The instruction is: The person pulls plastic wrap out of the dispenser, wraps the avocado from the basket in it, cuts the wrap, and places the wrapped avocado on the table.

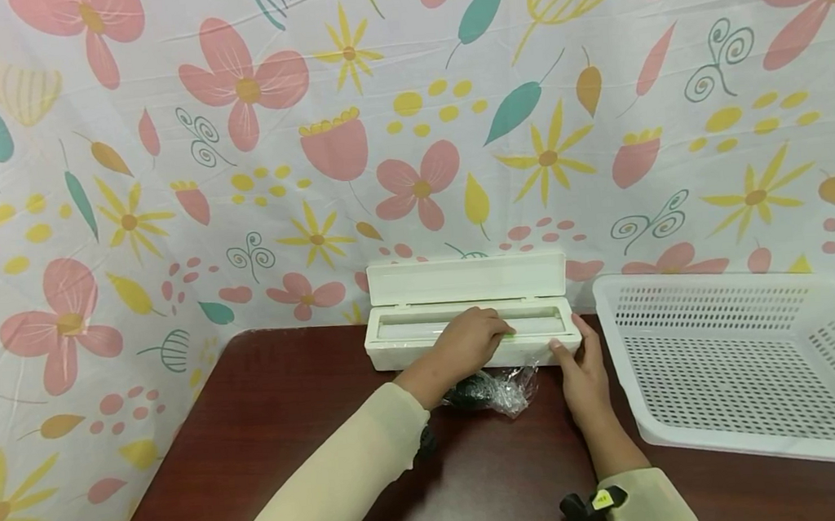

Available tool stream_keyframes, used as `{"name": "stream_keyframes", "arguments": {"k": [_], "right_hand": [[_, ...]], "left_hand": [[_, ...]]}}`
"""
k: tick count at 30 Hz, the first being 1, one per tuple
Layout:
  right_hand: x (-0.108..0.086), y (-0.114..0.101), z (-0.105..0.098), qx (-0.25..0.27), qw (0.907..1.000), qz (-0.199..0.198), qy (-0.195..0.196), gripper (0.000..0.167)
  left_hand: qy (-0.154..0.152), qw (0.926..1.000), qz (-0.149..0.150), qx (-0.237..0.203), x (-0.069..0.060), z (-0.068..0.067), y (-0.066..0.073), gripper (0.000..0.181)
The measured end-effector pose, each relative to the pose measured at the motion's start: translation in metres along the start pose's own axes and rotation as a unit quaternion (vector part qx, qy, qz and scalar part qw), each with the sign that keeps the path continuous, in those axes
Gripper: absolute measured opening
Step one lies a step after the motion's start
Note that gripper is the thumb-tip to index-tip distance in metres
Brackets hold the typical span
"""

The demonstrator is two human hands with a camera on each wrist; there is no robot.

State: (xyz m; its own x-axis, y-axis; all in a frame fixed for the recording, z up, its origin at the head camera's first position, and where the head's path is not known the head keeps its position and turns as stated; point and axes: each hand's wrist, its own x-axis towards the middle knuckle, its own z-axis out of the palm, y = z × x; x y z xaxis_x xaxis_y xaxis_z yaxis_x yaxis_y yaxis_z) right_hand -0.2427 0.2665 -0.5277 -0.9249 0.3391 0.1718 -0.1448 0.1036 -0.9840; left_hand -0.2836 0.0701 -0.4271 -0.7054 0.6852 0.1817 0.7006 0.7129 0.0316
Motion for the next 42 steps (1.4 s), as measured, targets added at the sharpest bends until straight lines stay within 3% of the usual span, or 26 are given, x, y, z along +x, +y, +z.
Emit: {"name": "stream_keyframes", "arguments": {"k": [17, 42], "right_hand": [[0.0, -0.0014, 0.0004, 0.017, 0.9999, 0.003, -0.003, 0.063], [0.0009, -0.0019, 0.0, -0.015, 0.9997, 0.021, 0.004, 0.064]], "left_hand": [[0.012, 0.9999, -0.003, -0.006, -0.001, 0.004, -0.0031, 0.033], [0.037, 0.9992, 0.004, -0.016, -0.0064, 0.0021, -0.0083, 0.029]]}}
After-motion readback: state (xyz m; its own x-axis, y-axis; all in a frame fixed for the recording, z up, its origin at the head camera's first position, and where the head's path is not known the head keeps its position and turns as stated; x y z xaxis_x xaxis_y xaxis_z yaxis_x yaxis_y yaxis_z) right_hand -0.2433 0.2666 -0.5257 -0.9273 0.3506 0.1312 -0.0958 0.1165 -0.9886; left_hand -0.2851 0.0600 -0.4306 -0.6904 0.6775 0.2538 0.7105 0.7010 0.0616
